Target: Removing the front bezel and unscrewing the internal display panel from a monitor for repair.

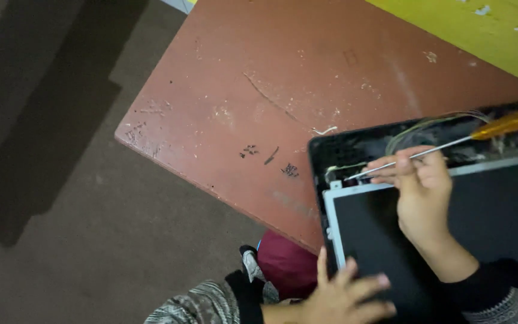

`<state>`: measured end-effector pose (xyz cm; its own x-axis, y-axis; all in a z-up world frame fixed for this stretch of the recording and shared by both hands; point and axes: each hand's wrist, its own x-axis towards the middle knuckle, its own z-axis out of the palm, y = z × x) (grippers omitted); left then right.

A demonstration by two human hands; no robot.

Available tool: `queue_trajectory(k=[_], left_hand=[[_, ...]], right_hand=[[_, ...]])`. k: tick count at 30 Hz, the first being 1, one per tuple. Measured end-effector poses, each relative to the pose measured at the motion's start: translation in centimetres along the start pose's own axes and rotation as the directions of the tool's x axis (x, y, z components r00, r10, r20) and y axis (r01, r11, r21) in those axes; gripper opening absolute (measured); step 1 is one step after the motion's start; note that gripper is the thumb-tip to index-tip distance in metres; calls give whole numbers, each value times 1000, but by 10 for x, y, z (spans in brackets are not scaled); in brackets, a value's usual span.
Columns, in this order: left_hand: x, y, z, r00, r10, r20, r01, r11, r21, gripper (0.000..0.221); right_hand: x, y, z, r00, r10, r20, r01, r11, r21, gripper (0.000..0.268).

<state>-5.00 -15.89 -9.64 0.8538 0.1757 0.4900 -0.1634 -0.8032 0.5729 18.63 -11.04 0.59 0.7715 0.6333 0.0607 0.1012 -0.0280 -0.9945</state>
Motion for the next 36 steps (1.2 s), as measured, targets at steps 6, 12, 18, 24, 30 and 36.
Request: queue_trajectory(k=[6,12,18,24,30,36], left_hand=[[-23,14,28,977,194,85,-210,830,517,52],[-27,20,24,993,115,37,-120,979,164,43],[-29,22,19,997,20,71,-17,999,-42,39],[-23,20,10,998,42,45,-38,996,-86,35],[-20,17,5,997,65,37,-62,994,-92,33],[-27,-18,14,916,180,-358,-222,972,-81,27]], right_hand=[[-39,-20,13,972,-225,70,231,968,-101,22],[-51,-6,12,865,-441,239,496,824,-276,12],[-48,5,10,781,-531,328,582,810,-73,8],[-46,3,10,791,-526,314,570,819,-64,8],[-46,-1,10,779,-524,346,586,804,-101,12],[-31,-34,10,807,-292,514,513,779,-362,12]])
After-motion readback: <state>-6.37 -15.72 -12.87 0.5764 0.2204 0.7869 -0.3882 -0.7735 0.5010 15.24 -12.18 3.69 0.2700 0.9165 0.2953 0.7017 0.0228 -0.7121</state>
